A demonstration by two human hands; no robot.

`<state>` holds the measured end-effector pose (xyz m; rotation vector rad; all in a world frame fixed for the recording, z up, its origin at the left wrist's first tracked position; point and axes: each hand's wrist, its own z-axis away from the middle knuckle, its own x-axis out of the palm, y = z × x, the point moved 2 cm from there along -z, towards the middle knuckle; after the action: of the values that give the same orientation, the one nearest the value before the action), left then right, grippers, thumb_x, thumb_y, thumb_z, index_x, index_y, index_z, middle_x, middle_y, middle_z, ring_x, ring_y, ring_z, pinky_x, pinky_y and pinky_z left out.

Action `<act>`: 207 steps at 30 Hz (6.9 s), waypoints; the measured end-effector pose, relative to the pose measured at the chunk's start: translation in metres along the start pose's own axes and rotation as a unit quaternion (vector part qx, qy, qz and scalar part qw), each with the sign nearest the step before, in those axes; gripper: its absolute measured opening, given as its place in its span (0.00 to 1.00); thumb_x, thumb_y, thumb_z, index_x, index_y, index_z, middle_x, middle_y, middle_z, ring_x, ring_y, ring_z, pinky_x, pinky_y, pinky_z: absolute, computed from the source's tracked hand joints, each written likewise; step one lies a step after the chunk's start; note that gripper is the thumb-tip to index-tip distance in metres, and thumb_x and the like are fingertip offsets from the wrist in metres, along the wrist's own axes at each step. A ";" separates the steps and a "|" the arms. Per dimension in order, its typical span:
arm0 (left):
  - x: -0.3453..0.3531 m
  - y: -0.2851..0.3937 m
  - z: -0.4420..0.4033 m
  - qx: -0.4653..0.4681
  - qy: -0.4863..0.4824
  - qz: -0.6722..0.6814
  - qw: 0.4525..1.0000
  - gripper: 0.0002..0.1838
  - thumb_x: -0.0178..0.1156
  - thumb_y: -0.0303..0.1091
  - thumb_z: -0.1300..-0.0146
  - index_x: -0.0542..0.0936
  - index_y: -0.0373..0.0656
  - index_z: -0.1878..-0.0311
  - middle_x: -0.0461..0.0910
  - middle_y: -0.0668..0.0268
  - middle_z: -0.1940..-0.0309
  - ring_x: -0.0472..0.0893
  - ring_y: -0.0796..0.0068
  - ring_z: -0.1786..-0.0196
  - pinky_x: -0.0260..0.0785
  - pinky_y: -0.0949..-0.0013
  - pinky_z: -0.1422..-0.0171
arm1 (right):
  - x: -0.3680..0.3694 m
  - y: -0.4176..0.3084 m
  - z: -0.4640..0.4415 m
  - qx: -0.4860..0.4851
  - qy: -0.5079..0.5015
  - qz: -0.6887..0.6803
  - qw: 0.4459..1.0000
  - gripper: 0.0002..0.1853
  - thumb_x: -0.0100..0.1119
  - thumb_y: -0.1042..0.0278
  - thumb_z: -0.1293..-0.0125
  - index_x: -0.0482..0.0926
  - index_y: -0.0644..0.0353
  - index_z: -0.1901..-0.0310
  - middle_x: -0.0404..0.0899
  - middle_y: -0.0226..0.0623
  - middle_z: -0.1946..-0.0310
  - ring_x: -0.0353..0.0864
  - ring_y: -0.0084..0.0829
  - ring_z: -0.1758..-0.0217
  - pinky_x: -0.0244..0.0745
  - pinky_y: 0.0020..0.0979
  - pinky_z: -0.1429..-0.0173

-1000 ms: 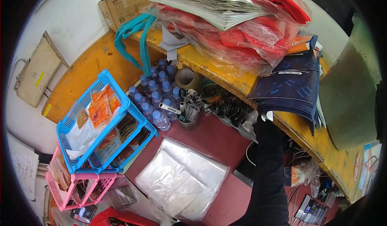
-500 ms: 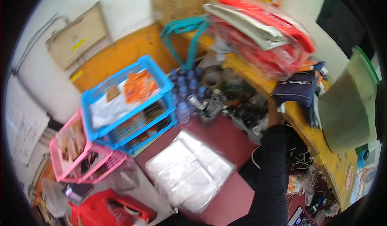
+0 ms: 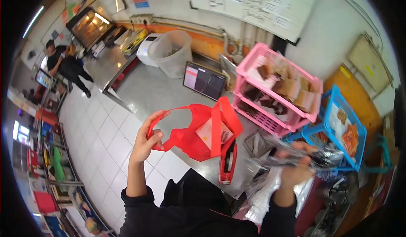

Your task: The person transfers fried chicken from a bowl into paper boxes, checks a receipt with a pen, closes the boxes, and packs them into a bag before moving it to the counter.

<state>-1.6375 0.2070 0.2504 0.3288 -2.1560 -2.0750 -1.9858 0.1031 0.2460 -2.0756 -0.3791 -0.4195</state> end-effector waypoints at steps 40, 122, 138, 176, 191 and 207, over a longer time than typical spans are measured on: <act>-0.133 -0.026 -0.201 0.031 -0.465 0.246 0.850 0.22 0.57 0.21 0.41 0.68 0.36 0.43 0.74 0.62 0.50 0.75 0.73 0.46 0.67 0.67 0.41 | 0.179 0.164 0.082 0.082 -0.283 0.840 0.456 0.36 0.60 0.37 0.51 0.73 0.58 0.47 0.73 0.36 0.54 0.70 0.36 0.47 0.51 0.57 0.34; -0.315 -0.088 -0.222 0.158 -0.218 -0.370 0.889 0.53 0.70 0.26 0.61 0.52 0.43 0.30 0.76 0.55 0.56 0.78 0.58 0.55 0.70 0.61 0.51 | 0.343 0.329 0.059 0.096 -0.189 0.161 0.964 0.33 0.59 0.48 0.42 0.66 0.58 0.39 0.73 0.39 0.49 0.67 0.40 0.39 0.57 0.43 0.36; -0.186 -0.116 -0.185 0.298 -0.586 -0.160 0.736 0.11 0.59 0.37 0.46 0.81 0.45 0.61 0.72 0.63 0.83 0.73 0.69 0.80 0.64 0.66 0.73 | 0.390 0.161 0.136 0.120 -0.307 0.194 0.924 0.06 0.51 0.76 0.43 0.67 0.65 0.64 0.72 0.46 0.69 0.71 0.46 0.60 0.64 0.41 0.57; 0.387 0.175 0.692 0.648 -0.567 -0.155 0.484 0.39 0.70 0.35 0.57 0.67 0.50 0.38 0.80 0.59 0.64 0.80 0.57 0.61 0.71 0.58 0.59 | 0.174 -0.341 0.829 0.108 0.803 0.443 0.383 0.16 0.60 0.64 0.40 0.76 0.57 0.51 0.77 0.40 0.57 0.77 0.36 0.53 0.71 0.31 0.50; 0.367 0.138 1.118 0.652 -0.520 0.329 0.443 0.14 0.65 0.35 0.50 0.80 0.48 0.58 0.76 0.73 0.63 0.73 0.70 0.59 0.63 0.66 0.57 | 0.097 -0.447 1.042 0.176 0.777 0.411 0.444 0.15 0.60 0.65 0.39 0.77 0.57 0.51 0.78 0.37 0.56 0.78 0.35 0.52 0.73 0.35 0.47; 0.229 -0.032 1.032 0.510 -0.786 0.262 0.233 0.08 0.63 0.37 0.52 0.78 0.46 0.68 0.75 0.67 0.63 0.74 0.68 0.55 0.56 0.51 0.43 | 0.004 -0.516 1.044 -0.258 0.697 0.002 0.669 0.22 0.51 0.68 0.33 0.62 0.59 0.39 0.69 0.42 0.47 0.76 0.30 0.53 0.75 0.32 0.51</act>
<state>-2.1089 1.1496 0.1591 1.6753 1.4954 -0.3401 -2.0516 1.2594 0.1258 -1.5905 0.7600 -2.0755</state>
